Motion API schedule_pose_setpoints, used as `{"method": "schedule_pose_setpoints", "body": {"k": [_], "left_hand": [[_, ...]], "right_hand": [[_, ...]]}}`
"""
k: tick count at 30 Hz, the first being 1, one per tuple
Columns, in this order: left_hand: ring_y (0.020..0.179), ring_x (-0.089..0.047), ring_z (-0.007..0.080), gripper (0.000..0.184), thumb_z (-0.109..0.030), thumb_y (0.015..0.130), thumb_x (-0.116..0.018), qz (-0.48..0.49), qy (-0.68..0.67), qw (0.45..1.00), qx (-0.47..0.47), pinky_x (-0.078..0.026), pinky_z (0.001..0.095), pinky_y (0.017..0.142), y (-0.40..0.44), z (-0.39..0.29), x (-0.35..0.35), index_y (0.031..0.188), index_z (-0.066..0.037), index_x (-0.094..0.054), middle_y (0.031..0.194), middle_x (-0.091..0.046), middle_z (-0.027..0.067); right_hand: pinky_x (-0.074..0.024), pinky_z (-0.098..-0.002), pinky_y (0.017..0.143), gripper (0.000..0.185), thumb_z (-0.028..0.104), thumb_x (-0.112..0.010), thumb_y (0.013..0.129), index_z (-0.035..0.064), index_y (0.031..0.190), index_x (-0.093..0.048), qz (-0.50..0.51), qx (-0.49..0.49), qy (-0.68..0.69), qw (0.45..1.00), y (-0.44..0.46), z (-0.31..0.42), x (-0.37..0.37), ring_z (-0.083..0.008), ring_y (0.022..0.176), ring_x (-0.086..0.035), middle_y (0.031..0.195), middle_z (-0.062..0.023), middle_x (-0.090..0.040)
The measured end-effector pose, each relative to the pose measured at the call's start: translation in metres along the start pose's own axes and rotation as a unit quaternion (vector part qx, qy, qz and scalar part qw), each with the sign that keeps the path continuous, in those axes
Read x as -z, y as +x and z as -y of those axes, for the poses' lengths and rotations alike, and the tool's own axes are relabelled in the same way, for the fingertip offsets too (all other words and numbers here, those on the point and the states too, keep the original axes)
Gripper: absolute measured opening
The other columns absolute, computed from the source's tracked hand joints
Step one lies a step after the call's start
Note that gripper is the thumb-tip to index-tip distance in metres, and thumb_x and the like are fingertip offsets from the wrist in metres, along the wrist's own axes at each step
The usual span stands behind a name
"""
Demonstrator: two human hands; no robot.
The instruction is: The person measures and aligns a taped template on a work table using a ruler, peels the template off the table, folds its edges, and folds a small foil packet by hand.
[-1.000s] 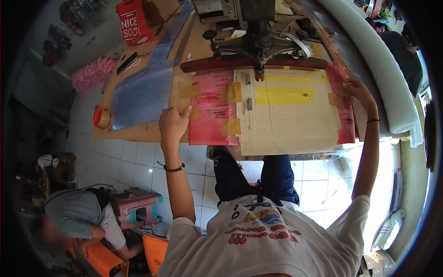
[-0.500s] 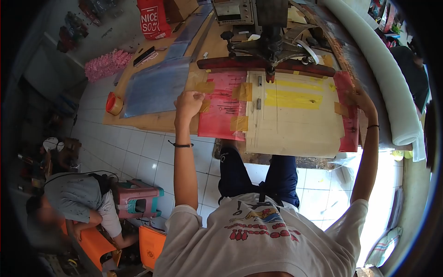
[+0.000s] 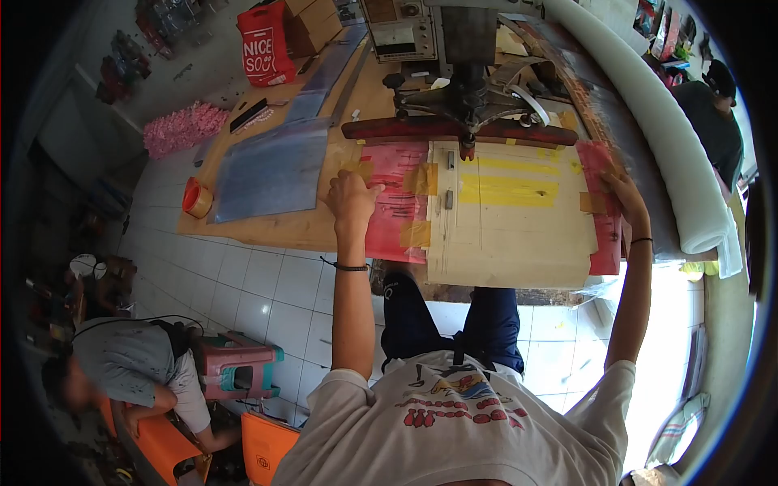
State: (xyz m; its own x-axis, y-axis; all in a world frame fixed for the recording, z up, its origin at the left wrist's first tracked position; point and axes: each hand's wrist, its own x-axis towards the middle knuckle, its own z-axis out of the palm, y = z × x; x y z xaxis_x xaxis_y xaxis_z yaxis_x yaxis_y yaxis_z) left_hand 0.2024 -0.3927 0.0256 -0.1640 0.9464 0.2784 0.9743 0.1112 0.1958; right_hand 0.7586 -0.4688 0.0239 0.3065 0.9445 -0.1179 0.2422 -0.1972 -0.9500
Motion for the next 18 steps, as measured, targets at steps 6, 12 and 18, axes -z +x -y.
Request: {"method": "schedule_pose_setpoints", "body": {"k": [6,12,18], "left_hand": [[0.096,-0.066,0.0355,0.044,-0.044,0.072,-0.081,0.076,-0.017,0.997,0.022,-0.053,0.0454,0.079,0.001,-0.003,0.011,0.087,-0.004,-0.070,0.096,-0.070,0.0157],[0.087,-0.068,0.0363,0.046,-0.045,0.072,-0.081,0.094,-0.010,0.995,0.008,-0.054,0.0440,0.073,0.003,-0.004,0.016,0.085,-0.002,-0.070,0.090,-0.071,0.0178],[0.073,-0.067,0.0282,0.039,-0.037,0.076,-0.079,0.162,-0.161,0.972,-0.050,-0.050,0.0388,0.067,0.027,0.042,-0.012,0.084,0.001,-0.073,0.077,-0.070,0.0170]], "right_hand": [[-0.0502,-0.0280,0.087,0.055,0.047,-0.052,0.099,0.0003,0.128,-0.054,0.002,0.009,0.129,0.992,-0.031,0.008,-0.005,-0.0129,0.101,-0.061,0.118,-0.0089,-0.062],[-0.0475,-0.0302,0.095,0.059,0.049,-0.043,0.101,0.0007,0.135,-0.048,-0.011,-0.007,0.228,0.974,-0.053,-0.001,-0.009,-0.0164,0.108,-0.059,0.127,-0.0113,-0.059],[-0.0512,-0.0270,0.078,0.047,0.038,-0.052,0.100,0.0026,0.130,-0.053,0.015,-0.016,0.154,0.988,-0.052,-0.029,0.000,-0.0108,0.089,-0.061,0.109,-0.0048,-0.062]]}}
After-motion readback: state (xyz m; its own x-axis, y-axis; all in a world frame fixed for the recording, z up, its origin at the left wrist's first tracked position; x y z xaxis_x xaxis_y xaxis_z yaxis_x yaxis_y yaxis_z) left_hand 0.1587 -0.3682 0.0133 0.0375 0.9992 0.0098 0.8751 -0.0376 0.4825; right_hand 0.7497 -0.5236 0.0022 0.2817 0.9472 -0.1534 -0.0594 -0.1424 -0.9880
